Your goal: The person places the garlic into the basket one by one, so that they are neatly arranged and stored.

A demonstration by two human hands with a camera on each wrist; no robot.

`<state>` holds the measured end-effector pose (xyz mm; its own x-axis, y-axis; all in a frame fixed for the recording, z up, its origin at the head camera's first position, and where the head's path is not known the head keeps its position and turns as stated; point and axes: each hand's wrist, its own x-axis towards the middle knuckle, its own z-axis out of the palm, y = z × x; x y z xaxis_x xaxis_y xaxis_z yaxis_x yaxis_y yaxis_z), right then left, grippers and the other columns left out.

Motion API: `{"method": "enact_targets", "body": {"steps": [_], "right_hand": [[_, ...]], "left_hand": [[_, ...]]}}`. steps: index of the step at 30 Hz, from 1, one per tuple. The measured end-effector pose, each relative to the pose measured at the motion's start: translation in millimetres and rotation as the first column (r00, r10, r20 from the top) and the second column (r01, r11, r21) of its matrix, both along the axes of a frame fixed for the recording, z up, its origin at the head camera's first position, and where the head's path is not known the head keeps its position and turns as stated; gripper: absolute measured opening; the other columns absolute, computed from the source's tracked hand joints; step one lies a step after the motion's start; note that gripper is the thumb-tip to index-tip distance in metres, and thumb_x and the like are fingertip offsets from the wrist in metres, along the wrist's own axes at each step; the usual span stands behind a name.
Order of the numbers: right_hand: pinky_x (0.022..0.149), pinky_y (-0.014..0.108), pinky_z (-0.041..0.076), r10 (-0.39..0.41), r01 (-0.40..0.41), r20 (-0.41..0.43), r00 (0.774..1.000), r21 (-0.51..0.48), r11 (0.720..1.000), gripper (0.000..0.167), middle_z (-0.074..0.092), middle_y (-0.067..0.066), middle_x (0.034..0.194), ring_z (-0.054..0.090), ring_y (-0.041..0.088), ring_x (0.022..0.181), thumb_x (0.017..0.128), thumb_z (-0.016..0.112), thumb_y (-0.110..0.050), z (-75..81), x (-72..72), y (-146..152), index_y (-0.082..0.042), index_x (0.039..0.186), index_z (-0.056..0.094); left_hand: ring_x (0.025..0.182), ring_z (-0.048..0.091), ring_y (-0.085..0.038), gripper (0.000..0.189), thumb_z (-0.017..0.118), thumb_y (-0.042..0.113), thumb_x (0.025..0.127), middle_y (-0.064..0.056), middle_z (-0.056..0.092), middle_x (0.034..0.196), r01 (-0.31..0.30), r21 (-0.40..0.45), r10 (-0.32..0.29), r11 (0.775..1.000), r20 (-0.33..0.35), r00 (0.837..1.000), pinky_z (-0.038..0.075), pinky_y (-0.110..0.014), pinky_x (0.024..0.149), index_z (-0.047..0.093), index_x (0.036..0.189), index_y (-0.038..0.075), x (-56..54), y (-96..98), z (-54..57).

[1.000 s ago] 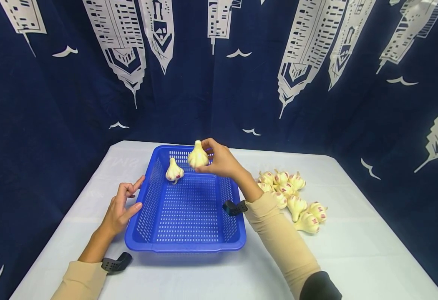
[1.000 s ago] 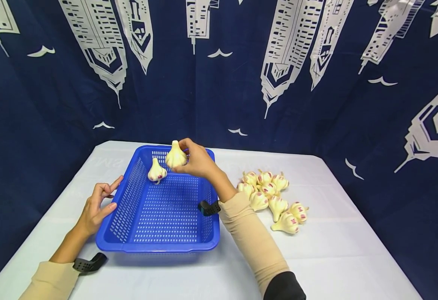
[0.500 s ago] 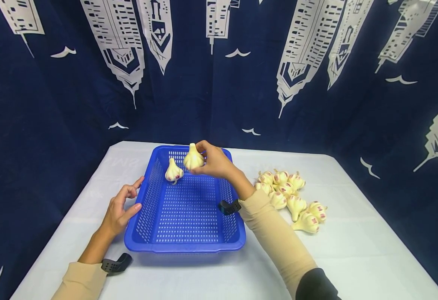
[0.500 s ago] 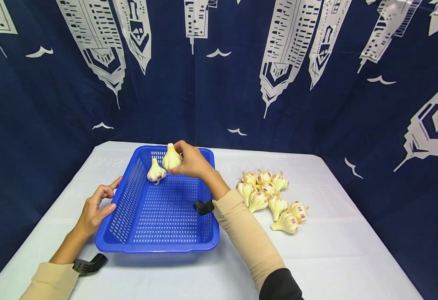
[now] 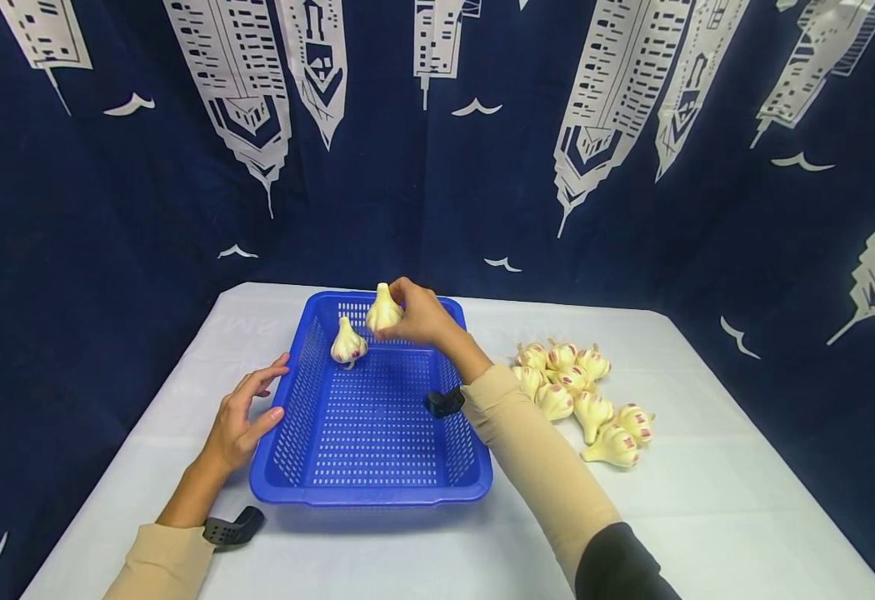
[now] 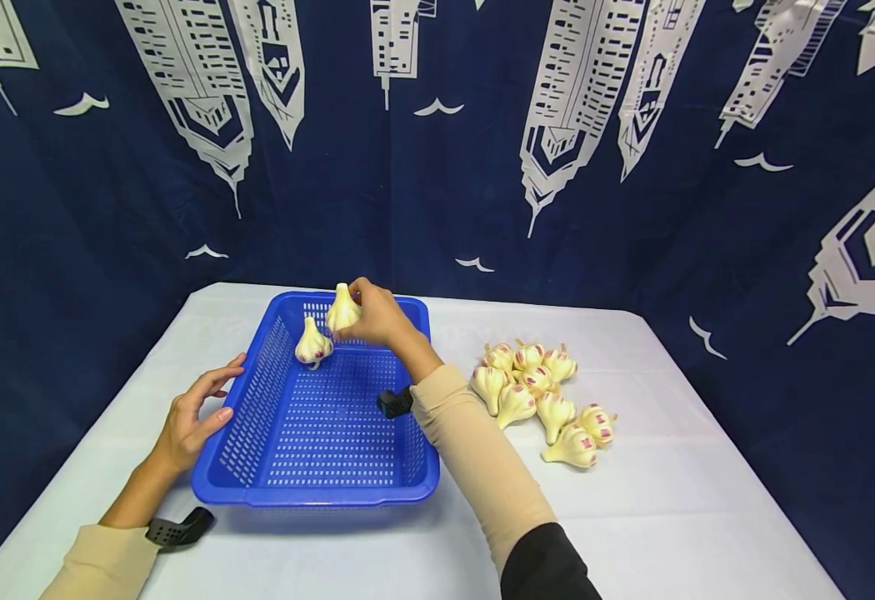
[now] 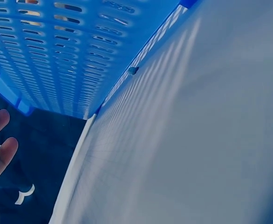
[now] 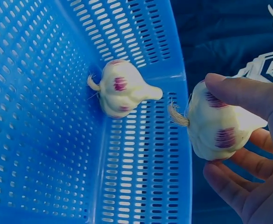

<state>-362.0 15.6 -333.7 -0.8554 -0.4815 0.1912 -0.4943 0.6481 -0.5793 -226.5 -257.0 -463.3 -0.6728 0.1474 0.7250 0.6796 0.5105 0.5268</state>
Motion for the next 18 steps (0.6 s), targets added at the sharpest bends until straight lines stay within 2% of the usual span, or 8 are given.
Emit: {"method": "enact_targets", "body": {"steps": [6, 11, 18], "right_hand": [[0.084, 0.034, 0.052, -0.032, 0.031, 0.02, 0.999, 0.043, 0.999, 0.07, 0.063, 0.015, 0.119, 0.06, 0.027, 0.103, 0.07, 0.089, -0.02, -6.6, -10.9, -9, -0.002, 0.127, 0.052], [0.087, 0.034, 0.051, -0.041, 0.038, 0.032, 0.999, 0.092, 0.995, 0.071, 0.064, 0.017, 0.122, 0.061, 0.027, 0.106, 0.071, 0.088, -0.018, -10.7, -17.3, -14, -0.001, 0.129, 0.051], [0.09, 0.037, 0.05, -0.076, 0.062, 0.082, 0.994, 0.161, 0.985, 0.073, 0.064, 0.017, 0.119, 0.061, 0.028, 0.104, 0.071, 0.087, -0.016, -19.0, -23.9, -17, 0.001, 0.132, 0.05]], "left_hand": [[0.129, 0.047, -0.006, 0.054, 0.058, 0.007, 0.077, -0.022, 0.052, 0.142, 0.015, -0.003, -0.015, 1.0, -0.021, 1.0, 0.044, -0.03, 0.083, 0.056, 0.13, -0.004, -0.9, -1.3, -0.6], [0.129, 0.045, -0.006, 0.054, 0.058, 0.007, 0.077, -0.022, 0.051, 0.144, 0.011, -0.012, -0.011, 1.0, -0.007, 1.0, 0.044, -0.035, 0.083, 0.055, 0.13, -0.004, -0.4, -1.0, 0.0], [0.128, 0.045, -0.006, 0.054, 0.058, 0.009, 0.078, -0.021, 0.05, 0.144, 0.0, -0.017, 0.0, 1.0, 0.01, 1.0, 0.043, -0.036, 0.084, 0.055, 0.13, -0.004, 2.8, -0.6, 2.7]]}}
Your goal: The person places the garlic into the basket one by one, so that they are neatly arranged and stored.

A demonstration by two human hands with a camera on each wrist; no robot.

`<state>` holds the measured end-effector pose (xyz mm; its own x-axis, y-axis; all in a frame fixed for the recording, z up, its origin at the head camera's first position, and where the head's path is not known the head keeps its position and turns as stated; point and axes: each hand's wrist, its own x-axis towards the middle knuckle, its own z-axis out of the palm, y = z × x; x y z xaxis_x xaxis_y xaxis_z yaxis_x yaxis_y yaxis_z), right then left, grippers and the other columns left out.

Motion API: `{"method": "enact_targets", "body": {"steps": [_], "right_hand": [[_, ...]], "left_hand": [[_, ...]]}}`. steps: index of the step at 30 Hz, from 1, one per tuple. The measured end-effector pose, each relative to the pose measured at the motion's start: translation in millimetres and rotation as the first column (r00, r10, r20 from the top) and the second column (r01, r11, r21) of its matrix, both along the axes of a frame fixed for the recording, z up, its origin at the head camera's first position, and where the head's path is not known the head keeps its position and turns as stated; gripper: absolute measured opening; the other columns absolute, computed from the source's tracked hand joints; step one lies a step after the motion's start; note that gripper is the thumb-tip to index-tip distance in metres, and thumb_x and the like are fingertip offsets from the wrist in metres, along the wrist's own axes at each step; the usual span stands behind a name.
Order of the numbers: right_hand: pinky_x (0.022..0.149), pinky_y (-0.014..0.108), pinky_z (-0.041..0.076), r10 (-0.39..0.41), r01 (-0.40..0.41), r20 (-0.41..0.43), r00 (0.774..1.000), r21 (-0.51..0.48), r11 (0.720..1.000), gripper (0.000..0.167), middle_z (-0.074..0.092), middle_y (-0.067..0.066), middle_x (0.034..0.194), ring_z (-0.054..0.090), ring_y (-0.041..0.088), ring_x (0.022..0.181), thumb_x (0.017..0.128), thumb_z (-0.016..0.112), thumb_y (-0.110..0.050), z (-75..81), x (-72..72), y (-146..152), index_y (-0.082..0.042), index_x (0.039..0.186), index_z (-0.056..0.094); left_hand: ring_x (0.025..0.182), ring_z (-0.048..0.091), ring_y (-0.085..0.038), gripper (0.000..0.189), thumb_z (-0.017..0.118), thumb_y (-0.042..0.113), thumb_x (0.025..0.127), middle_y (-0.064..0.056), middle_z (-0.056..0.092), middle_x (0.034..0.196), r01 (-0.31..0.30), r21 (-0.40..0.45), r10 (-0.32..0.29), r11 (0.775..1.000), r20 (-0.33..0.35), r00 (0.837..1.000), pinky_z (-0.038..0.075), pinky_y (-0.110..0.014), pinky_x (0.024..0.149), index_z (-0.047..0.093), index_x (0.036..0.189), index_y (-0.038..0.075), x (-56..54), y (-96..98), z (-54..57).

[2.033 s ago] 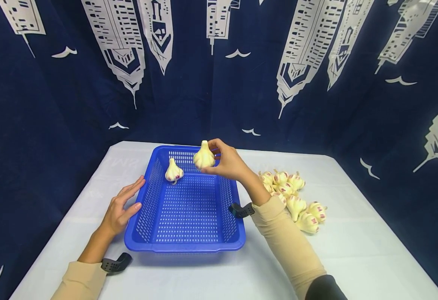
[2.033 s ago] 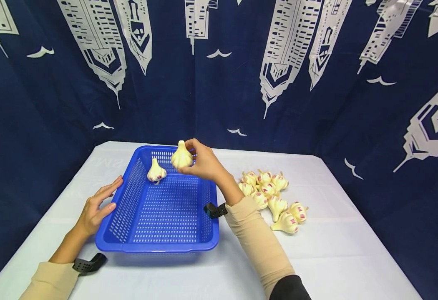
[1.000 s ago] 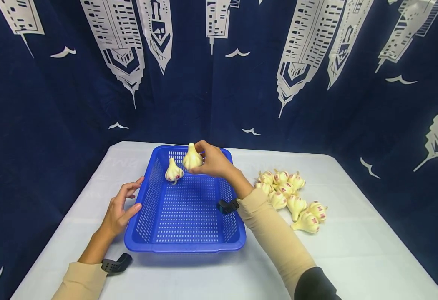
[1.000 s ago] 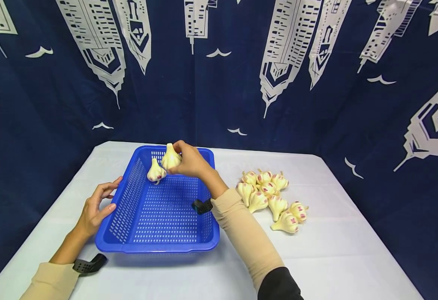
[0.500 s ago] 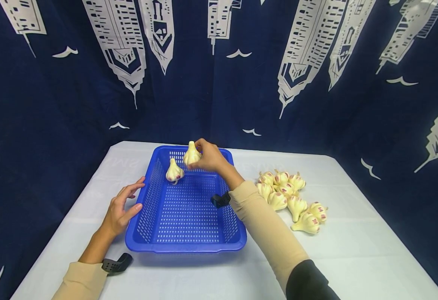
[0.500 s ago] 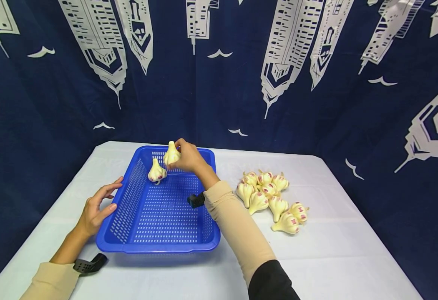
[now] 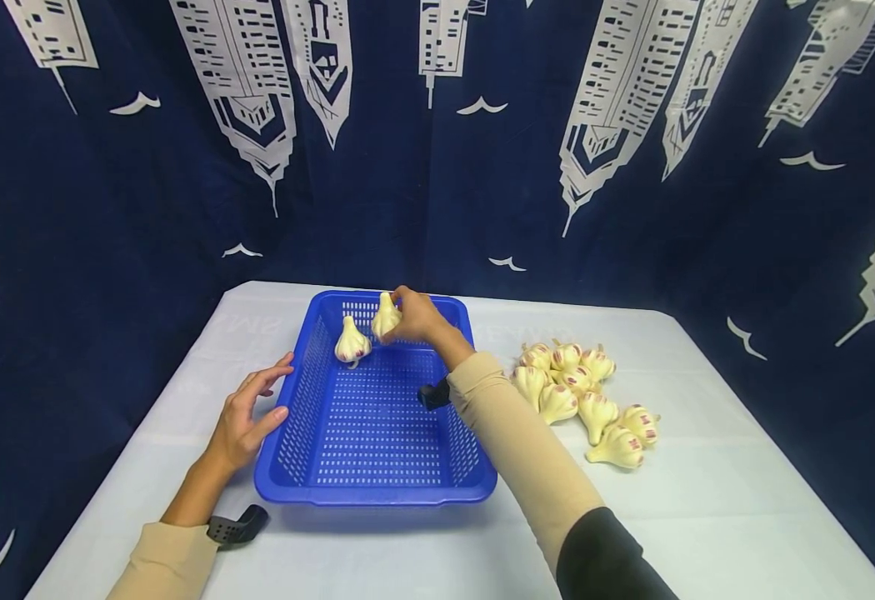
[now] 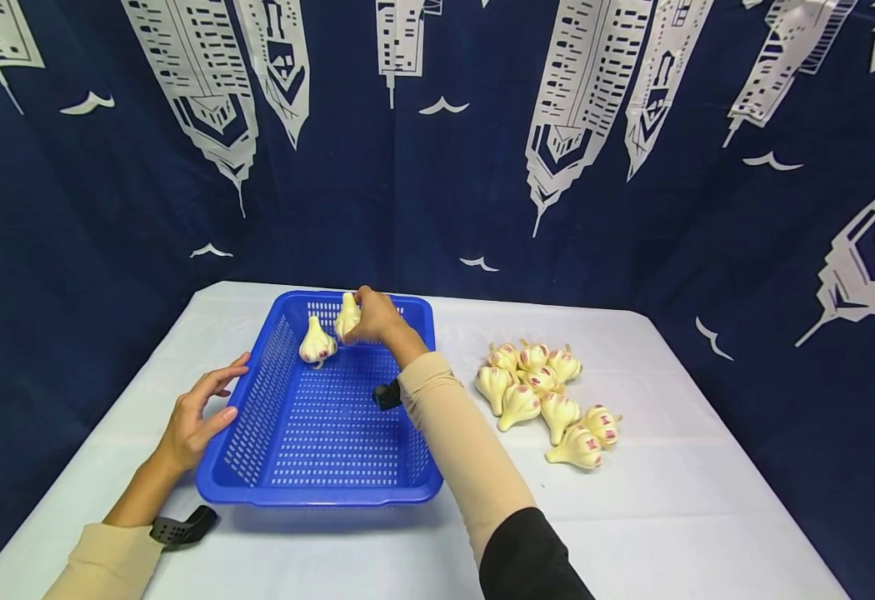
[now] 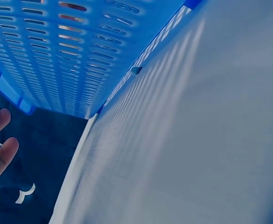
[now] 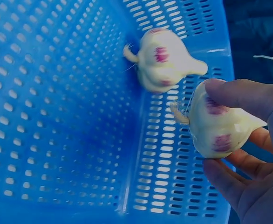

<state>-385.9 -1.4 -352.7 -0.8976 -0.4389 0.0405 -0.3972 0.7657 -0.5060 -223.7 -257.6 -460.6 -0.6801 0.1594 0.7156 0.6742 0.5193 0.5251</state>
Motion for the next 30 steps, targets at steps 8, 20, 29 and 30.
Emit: {"method": "enact_targets", "body": {"steps": [8, 20, 29, 30], "right_hand": [[0.094, 0.041, 0.046, -0.037, 0.034, 0.044, 0.998, 0.069, 0.997, 0.069, 0.065, 0.014, 0.114, 0.058, 0.03, 0.105, 0.07, 0.088, -0.012, -15.8, -2.8, 1, 0.0, 0.128, 0.053], [0.098, 0.039, 0.044, -0.047, 0.04, 0.063, 0.997, 0.101, 0.994, 0.068, 0.063, 0.014, 0.116, 0.056, 0.028, 0.109, 0.069, 0.088, -0.011, -29.4, -6.2, -3, 0.0, 0.128, 0.055], [0.1, 0.039, 0.043, -0.048, 0.037, 0.088, 0.995, 0.117, 0.992, 0.07, 0.062, 0.013, 0.119, 0.056, 0.028, 0.111, 0.071, 0.088, -0.014, -33.4, -8.1, -1, -0.002, 0.131, 0.054], [0.101, 0.039, 0.043, -0.049, 0.038, 0.091, 0.995, 0.117, 0.992, 0.071, 0.062, 0.013, 0.121, 0.056, 0.028, 0.112, 0.071, 0.088, -0.014, -33.6, -8.4, -1, -0.002, 0.132, 0.054]], "left_hand": [[0.127, 0.045, -0.005, 0.054, 0.058, 0.008, 0.078, -0.021, 0.05, 0.144, 0.003, 0.002, -0.003, 1.0, 0.004, 1.0, 0.042, -0.034, 0.084, 0.055, 0.13, -0.004, -0.2, 0.1, -0.5], [0.118, 0.052, -0.021, 0.055, 0.057, 0.009, 0.077, -0.021, 0.05, 0.144, -0.003, -0.006, 0.003, 1.0, -0.008, 1.0, 0.042, -0.033, 0.082, 0.056, 0.131, -0.003, -1.6, -0.6, -1.5], [0.116, 0.051, -0.016, 0.056, 0.056, 0.007, 0.078, -0.021, 0.05, 0.144, -0.002, 0.002, 0.002, 1.0, -0.021, 1.0, 0.042, -0.033, 0.082, 0.058, 0.133, -0.003, -2.4, 0.3, -1.9], [0.117, 0.05, -0.014, 0.057, 0.056, 0.008, 0.078, -0.02, 0.05, 0.144, -0.002, 0.0, 0.002, 1.0, -0.014, 1.0, 0.042, -0.033, 0.082, 0.057, 0.134, -0.003, -2.1, 0.1, -2.1]]}}
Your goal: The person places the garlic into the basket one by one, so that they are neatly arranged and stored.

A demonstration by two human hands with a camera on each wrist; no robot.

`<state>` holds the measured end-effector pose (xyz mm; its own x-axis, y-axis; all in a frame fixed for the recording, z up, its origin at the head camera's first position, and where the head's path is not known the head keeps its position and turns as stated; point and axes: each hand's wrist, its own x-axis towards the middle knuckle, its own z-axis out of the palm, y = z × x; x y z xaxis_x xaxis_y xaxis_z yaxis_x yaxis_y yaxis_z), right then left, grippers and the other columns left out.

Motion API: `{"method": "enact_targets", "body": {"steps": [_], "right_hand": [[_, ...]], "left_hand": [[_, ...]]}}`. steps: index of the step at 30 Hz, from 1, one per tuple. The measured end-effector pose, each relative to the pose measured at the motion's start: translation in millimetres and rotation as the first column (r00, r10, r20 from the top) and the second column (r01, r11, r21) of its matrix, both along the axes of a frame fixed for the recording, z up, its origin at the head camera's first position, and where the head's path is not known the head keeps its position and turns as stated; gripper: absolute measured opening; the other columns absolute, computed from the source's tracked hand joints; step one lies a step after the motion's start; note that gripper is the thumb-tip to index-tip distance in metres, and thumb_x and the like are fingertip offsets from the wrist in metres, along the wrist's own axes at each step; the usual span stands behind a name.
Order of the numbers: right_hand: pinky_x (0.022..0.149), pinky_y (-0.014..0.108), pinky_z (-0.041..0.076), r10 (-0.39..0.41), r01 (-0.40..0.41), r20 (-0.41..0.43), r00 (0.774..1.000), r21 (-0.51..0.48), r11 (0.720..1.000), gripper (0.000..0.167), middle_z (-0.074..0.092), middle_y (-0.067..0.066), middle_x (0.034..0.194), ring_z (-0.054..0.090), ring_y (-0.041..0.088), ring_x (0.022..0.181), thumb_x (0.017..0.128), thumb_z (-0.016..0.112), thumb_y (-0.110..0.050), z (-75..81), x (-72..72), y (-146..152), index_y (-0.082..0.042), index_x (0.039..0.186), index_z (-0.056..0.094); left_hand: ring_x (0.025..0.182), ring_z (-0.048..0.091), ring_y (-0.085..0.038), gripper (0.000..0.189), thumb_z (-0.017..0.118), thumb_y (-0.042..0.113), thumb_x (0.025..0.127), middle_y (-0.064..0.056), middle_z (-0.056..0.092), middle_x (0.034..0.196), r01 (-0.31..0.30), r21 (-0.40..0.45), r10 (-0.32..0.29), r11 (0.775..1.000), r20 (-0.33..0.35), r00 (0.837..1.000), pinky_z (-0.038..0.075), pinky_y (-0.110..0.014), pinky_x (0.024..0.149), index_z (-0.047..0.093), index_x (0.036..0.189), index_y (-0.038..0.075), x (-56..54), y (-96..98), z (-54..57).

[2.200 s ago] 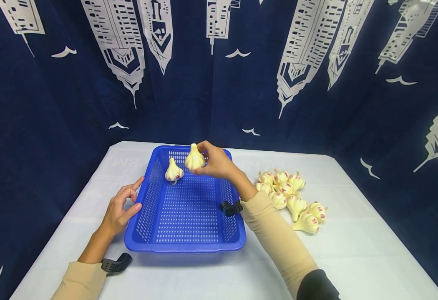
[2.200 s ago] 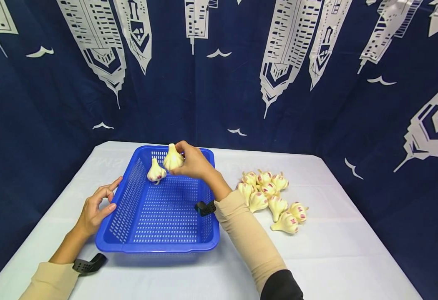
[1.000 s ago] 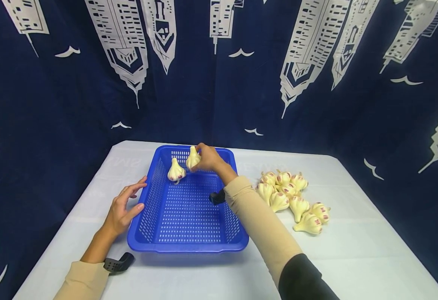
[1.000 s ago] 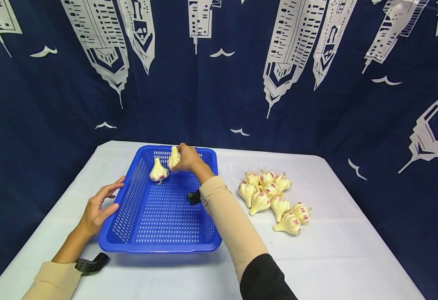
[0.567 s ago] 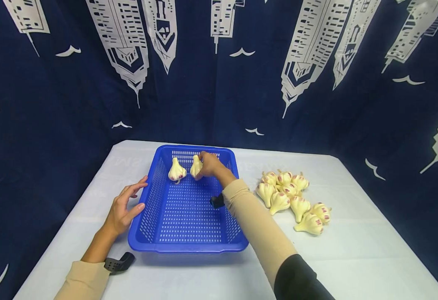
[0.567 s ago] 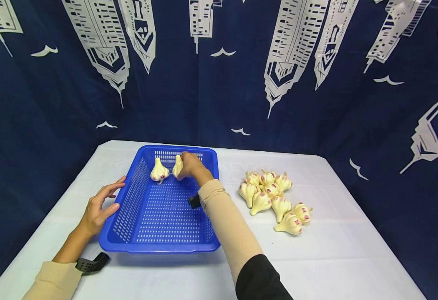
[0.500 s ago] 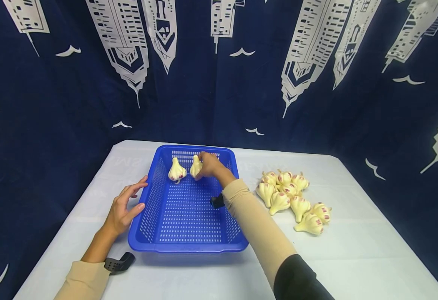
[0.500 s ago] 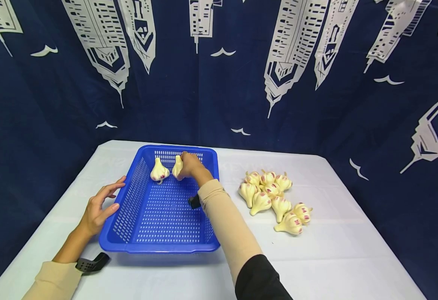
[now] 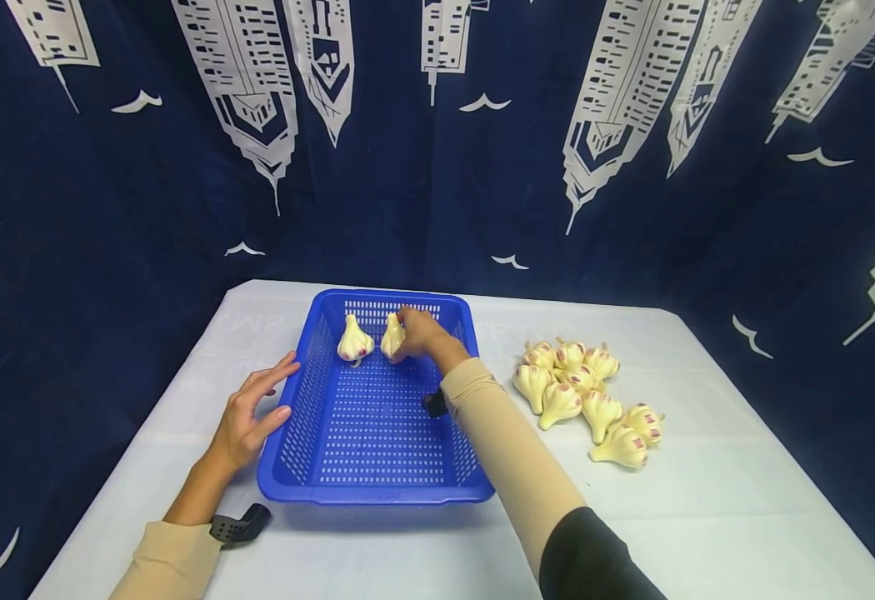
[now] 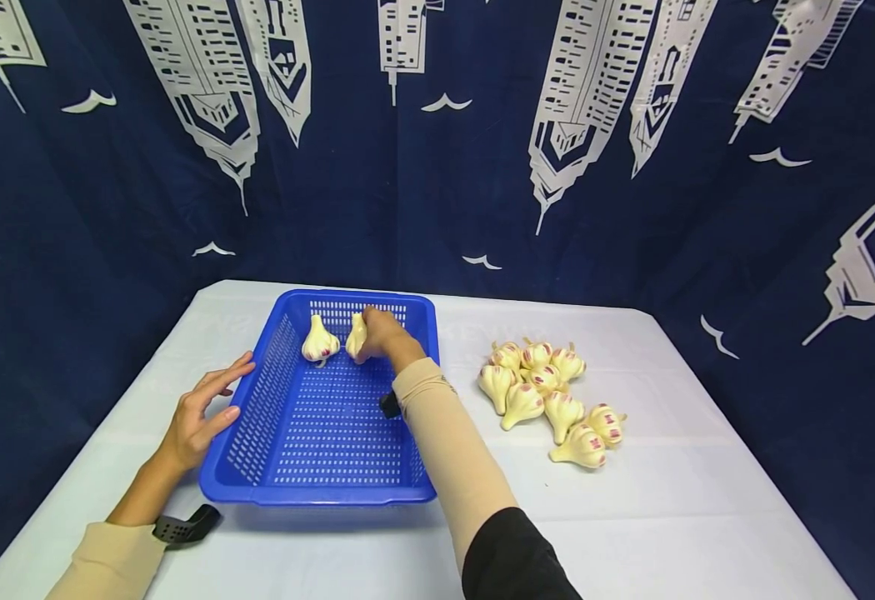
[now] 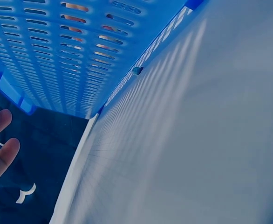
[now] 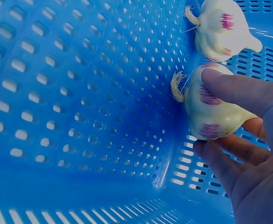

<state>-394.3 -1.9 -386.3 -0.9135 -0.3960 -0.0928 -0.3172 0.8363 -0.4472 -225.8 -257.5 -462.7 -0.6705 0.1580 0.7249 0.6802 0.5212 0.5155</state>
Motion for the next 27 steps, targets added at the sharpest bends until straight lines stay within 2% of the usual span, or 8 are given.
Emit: {"method": "enact_targets", "body": {"steps": [8, 15, 27], "right_hand": [[0.107, 0.042, 0.038, 0.024, -0.024, -0.013, 1.0, 0.003, 1.0, 0.08, 0.058, 0.016, 0.134, 0.051, 0.032, 0.126, 0.07, 0.089, -0.016, -0.8, -2.1, 3, -0.003, 0.139, 0.05], [0.109, 0.044, 0.035, 0.036, -0.035, -0.033, 0.999, 0.02, 0.999, 0.082, 0.058, 0.016, 0.134, 0.046, 0.034, 0.13, 0.069, 0.089, -0.016, 4.1, 0.0, 3, -0.003, 0.139, 0.05], [0.101, 0.045, 0.043, 0.036, -0.035, -0.08, 0.996, 0.007, 0.999, 0.079, 0.063, 0.017, 0.125, 0.053, 0.034, 0.119, 0.073, 0.087, -0.021, 18.8, 1.0, 6, -0.004, 0.14, 0.049]], "left_hand": [[0.119, 0.049, -0.017, 0.058, 0.056, 0.01, 0.079, -0.018, 0.049, 0.146, -0.003, -0.009, 0.003, 1.0, 0.023, 1.0, 0.043, -0.033, 0.083, 0.057, 0.136, -0.001, 0.0, 0.5, -0.8], [0.119, 0.049, -0.017, 0.059, 0.056, 0.009, 0.079, -0.019, 0.049, 0.146, 0.006, -0.01, -0.006, 1.0, 0.024, 1.0, 0.043, -0.034, 0.083, 0.056, 0.137, -0.001, 0.0, 0.7, 2.4], [0.119, 0.049, -0.013, 0.058, 0.056, 0.008, 0.079, -0.019, 0.049, 0.146, 0.008, -0.012, -0.008, 1.0, -0.004, 1.0, 0.044, -0.039, 0.079, 0.056, 0.136, -0.002, -1.3, -0.5, -0.1]]}}
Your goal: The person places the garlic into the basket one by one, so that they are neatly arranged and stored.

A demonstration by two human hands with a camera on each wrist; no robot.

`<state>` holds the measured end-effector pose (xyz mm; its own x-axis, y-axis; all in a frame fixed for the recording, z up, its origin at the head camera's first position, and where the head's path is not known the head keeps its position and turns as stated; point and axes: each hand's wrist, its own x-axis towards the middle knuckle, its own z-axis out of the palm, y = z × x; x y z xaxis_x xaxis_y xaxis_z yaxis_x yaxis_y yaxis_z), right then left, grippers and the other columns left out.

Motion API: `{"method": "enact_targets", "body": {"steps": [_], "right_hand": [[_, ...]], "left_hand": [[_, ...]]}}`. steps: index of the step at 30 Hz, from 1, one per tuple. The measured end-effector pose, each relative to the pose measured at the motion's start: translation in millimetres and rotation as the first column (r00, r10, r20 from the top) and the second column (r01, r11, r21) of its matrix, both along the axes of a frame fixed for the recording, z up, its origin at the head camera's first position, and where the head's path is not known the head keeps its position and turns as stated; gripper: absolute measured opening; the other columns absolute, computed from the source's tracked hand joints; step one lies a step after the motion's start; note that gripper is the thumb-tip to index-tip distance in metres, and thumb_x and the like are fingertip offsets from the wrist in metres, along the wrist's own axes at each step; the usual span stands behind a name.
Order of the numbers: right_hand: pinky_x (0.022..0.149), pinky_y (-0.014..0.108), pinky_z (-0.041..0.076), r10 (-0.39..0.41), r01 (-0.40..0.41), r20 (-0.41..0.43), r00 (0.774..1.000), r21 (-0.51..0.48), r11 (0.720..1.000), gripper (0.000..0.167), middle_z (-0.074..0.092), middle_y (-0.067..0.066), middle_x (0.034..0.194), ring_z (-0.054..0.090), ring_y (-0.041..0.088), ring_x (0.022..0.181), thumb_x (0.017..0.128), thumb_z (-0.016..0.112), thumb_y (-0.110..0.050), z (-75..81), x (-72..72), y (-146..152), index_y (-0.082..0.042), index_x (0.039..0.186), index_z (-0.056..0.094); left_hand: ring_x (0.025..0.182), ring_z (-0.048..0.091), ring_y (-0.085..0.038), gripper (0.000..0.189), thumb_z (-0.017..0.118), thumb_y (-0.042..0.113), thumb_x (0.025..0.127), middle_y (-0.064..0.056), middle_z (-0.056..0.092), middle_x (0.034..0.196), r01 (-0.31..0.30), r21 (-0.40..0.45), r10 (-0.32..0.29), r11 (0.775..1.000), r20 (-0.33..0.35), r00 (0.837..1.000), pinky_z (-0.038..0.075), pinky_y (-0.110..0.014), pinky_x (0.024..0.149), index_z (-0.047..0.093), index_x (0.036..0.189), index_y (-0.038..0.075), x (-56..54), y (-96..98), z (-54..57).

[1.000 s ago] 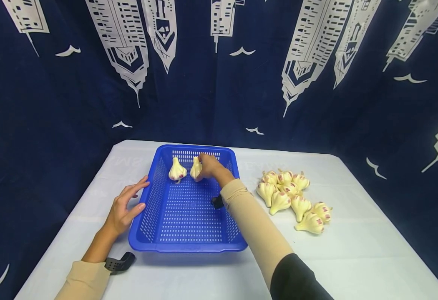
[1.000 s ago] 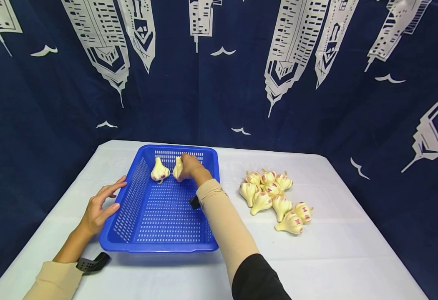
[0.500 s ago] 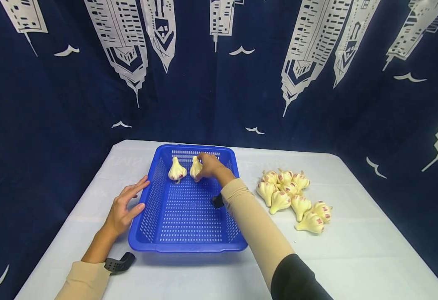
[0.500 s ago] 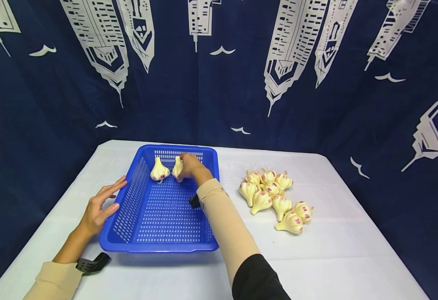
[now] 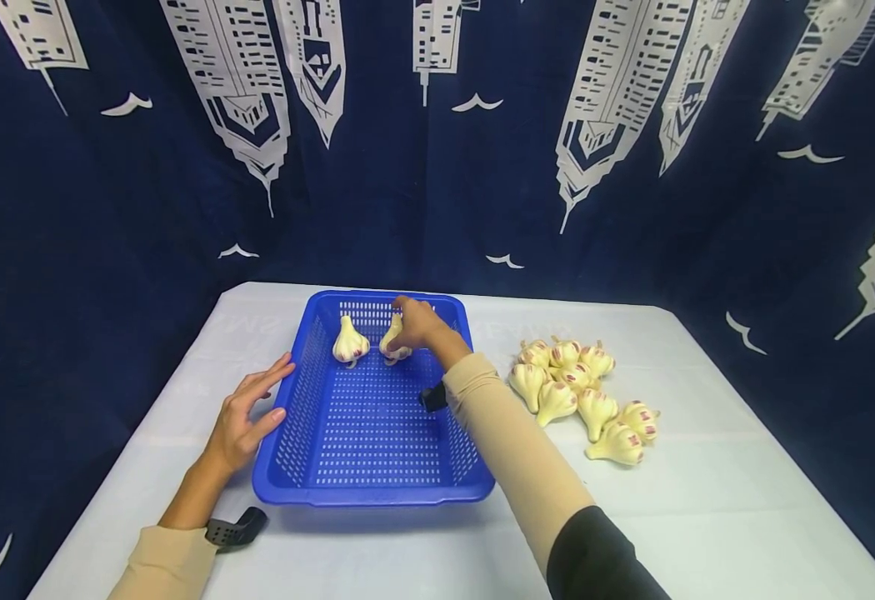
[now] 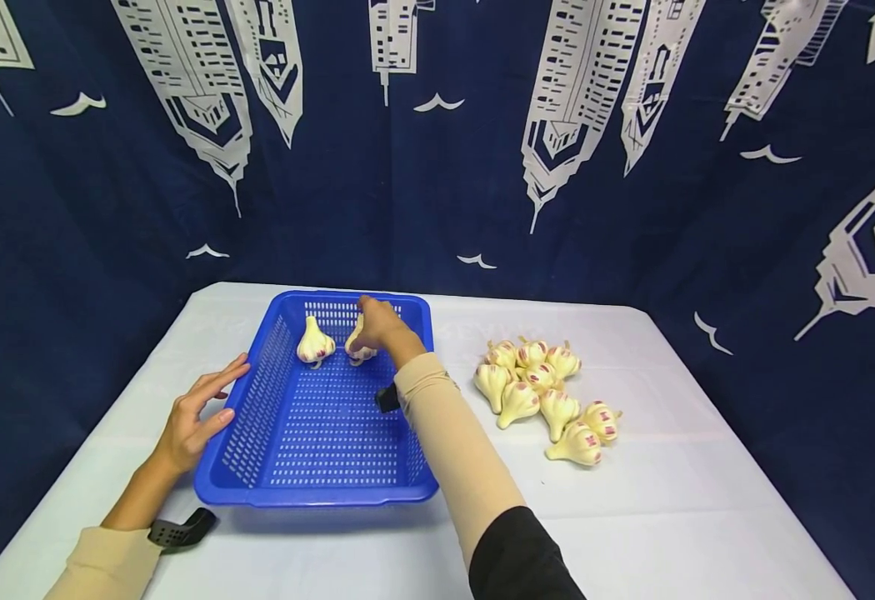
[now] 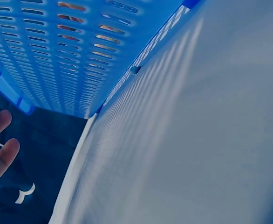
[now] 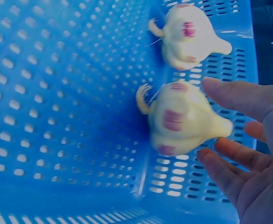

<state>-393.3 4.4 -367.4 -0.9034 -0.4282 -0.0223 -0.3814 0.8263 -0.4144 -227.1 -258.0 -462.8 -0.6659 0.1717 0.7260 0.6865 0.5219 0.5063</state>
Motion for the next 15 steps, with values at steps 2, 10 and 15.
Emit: {"method": "enact_targets", "body": {"steps": [2, 10, 15], "right_hand": [[0.102, 0.044, 0.043, 0.009, -0.009, -0.013, 1.0, -0.001, 1.0, 0.079, 0.063, 0.017, 0.126, 0.054, 0.034, 0.12, 0.074, 0.087, -0.02, 3.7, 0.7, -1, -0.004, 0.141, 0.048], [0.099, 0.04, 0.046, 0.043, -0.044, -0.023, 0.999, -0.057, 0.997, 0.078, 0.061, 0.017, 0.129, 0.057, 0.03, 0.117, 0.076, 0.086, -0.018, 18.9, 8.0, -2, -0.004, 0.142, 0.047], [0.095, 0.041, 0.048, 0.048, -0.05, -0.026, 0.999, -0.071, 0.996, 0.077, 0.063, 0.018, 0.126, 0.059, 0.029, 0.114, 0.077, 0.084, -0.019, 24.2, 12.2, -1, -0.005, 0.142, 0.046]], "left_hand": [[0.118, 0.049, -0.014, 0.058, 0.056, 0.008, 0.078, -0.02, 0.049, 0.145, 0.003, 0.001, -0.003, 1.0, 0.003, 1.0, 0.044, -0.04, 0.079, 0.056, 0.136, -0.003, 0.3, 0.0, 0.1], [0.118, 0.049, -0.013, 0.059, 0.056, 0.008, 0.078, -0.02, 0.049, 0.145, -0.006, -0.003, 0.006, 1.0, 0.011, 1.0, 0.043, -0.036, 0.08, 0.057, 0.135, -0.003, 2.1, 0.6, 1.3], [0.118, 0.049, -0.012, 0.058, 0.056, 0.007, 0.078, -0.021, 0.049, 0.145, 0.0, 0.001, 0.0, 1.0, 0.008, 1.0, 0.043, -0.034, 0.081, 0.057, 0.135, -0.003, 1.9, 0.5, 1.0]]}}
